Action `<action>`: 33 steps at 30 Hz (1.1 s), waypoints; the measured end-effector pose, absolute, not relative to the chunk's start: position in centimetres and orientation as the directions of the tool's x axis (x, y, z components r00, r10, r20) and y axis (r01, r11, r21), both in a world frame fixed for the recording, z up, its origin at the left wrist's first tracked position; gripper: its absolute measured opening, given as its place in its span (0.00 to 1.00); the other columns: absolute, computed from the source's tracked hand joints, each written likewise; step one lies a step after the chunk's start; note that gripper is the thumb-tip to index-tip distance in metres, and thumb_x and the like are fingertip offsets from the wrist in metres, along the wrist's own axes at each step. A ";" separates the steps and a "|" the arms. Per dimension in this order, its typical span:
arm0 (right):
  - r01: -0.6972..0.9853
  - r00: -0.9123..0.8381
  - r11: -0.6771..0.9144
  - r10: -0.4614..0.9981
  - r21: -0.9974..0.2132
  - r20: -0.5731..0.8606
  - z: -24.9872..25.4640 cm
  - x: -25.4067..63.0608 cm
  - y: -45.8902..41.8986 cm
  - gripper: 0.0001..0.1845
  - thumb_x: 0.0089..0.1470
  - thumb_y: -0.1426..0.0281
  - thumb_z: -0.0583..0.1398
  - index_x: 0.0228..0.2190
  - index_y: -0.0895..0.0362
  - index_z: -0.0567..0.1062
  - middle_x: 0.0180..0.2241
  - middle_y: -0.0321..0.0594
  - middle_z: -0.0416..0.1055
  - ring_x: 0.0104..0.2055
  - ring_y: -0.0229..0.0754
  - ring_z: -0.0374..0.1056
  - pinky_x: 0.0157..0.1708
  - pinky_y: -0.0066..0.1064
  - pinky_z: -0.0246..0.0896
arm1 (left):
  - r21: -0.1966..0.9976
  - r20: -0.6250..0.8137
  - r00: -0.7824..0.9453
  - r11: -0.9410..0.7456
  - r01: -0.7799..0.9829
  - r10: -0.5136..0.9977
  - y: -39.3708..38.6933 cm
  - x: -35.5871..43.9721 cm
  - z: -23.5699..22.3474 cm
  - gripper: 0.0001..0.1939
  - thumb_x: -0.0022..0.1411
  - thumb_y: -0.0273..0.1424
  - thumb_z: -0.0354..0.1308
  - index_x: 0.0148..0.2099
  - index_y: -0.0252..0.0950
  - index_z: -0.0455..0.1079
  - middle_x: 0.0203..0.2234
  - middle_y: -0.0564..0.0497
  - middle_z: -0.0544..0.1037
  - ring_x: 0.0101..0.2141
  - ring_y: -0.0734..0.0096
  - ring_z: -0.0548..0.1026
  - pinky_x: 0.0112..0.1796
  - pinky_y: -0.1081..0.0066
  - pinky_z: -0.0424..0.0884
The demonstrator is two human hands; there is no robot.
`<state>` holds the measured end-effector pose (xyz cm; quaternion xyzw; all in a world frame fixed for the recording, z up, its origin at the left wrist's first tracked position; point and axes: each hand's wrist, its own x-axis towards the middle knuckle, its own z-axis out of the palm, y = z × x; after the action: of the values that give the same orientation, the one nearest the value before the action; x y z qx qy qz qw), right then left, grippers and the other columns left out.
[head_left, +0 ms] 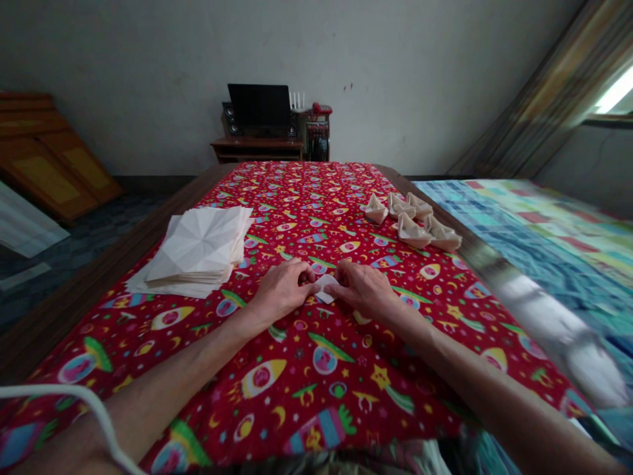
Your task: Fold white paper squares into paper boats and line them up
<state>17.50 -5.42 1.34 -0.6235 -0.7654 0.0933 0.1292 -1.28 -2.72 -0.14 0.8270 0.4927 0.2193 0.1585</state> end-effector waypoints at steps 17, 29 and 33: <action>0.854 -0.189 0.234 0.972 -0.464 0.140 0.6 18.2 -6.4 0.09 0.50 0.63 0.60 0.30 0.54 0.67 0.25 0.32 0.68 0.25 0.34 0.60 0.24 0.25 0.45 | 0.442 0.285 0.457 -0.539 0.717 0.842 -2.5 -1.4 -0.1 0.13 0.65 0.36 0.48 0.36 0.36 0.71 0.32 0.50 0.73 0.35 0.68 0.72 0.37 0.70 0.66; 0.647 -0.367 0.333 0.924 -0.686 0.103 1.0 20.0 -5.5 0.15 0.54 0.59 0.57 0.25 0.58 0.69 0.20 0.31 0.64 0.22 0.32 0.57 0.22 0.24 0.48 | 0.460 0.275 0.515 -0.582 0.671 0.812 -3.0 -0.9 -0.2 0.09 0.61 0.35 0.53 0.33 0.37 0.72 0.31 0.51 0.74 0.35 0.68 0.72 0.35 0.72 0.65; 0.661 -0.345 0.363 0.924 -0.657 0.164 1.2 19.5 -6.0 0.11 0.54 0.63 0.58 0.26 0.58 0.70 0.21 0.33 0.67 0.23 0.34 0.60 0.24 0.24 0.51 | 0.476 0.264 0.513 -0.573 0.667 0.817 -3.5 -0.9 0.1 0.12 0.64 0.37 0.51 0.37 0.38 0.72 0.32 0.51 0.75 0.35 0.68 0.72 0.36 0.71 0.65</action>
<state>19.50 -6.02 1.16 -0.5071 -0.7816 0.2479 0.2656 -0.87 -3.45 0.12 0.8550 0.4341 0.2350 0.1591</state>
